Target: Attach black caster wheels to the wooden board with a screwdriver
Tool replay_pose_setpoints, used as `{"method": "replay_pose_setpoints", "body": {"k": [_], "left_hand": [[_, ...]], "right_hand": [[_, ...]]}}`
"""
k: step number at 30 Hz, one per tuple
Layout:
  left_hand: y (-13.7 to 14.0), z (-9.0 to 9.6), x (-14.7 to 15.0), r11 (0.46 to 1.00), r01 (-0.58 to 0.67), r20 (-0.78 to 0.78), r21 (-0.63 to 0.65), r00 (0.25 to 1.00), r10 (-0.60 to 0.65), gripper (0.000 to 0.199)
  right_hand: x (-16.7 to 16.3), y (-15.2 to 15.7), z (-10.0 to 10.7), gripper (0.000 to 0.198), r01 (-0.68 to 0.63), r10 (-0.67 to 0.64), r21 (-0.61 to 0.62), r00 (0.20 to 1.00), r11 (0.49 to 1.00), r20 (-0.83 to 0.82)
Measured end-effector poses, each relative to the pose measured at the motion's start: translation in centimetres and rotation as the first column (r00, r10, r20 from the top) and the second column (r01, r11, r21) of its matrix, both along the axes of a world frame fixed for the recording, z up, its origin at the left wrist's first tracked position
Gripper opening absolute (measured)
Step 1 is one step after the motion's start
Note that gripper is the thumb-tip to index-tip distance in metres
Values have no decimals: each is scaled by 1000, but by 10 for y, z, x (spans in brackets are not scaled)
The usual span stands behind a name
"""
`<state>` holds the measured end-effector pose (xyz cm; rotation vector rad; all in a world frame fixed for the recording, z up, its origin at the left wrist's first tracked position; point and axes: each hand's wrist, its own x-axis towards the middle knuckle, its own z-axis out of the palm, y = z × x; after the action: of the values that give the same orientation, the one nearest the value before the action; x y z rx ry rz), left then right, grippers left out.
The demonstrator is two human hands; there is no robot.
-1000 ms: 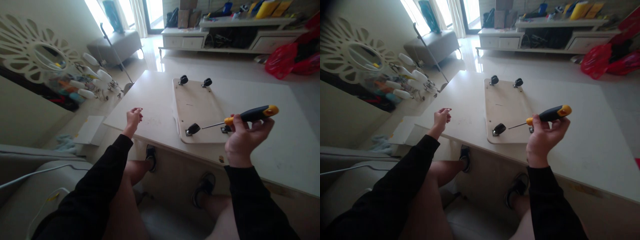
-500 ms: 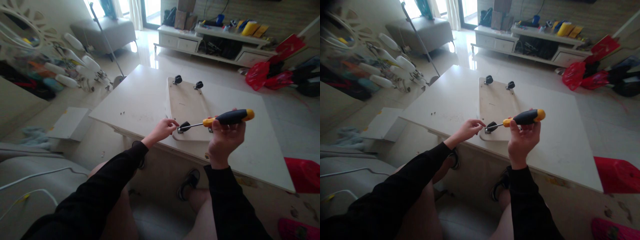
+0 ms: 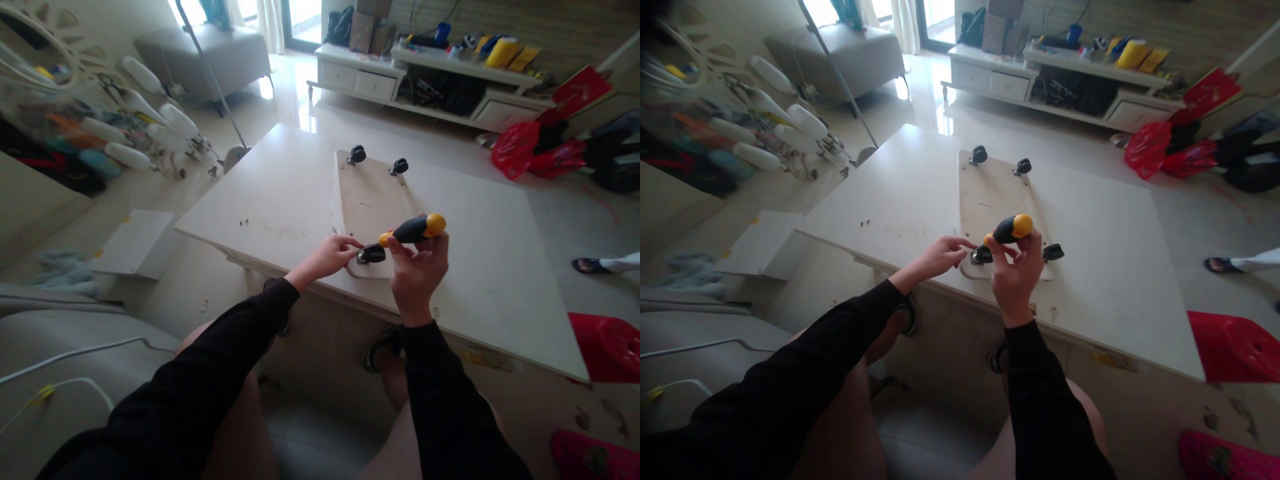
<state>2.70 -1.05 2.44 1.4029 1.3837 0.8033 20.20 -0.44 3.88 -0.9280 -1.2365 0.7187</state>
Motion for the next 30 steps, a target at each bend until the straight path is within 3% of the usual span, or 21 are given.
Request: {"method": "replay_pose_setpoints", "body": {"k": [5,11,20,30], "left_hand": [[0,1,-4,1000,0,6,10,1000,0,44],[2,-7,-5,998,-23,-54,61,998,26,34],[2,-4,-3,995,-28,-74,93,997,34,29],[6,-10,-3,989,-8,-44,147,999,14,25]], "right_hand": [[-6,7,0,50,55,-52,-34,996,998,71],[-5,7,0,52,81,-78,-27,993,996,91],[-4,9,4,48,92,-89,-37,993,995,83],[-7,10,2,49,32,-28,-48,997,998,78]]}}
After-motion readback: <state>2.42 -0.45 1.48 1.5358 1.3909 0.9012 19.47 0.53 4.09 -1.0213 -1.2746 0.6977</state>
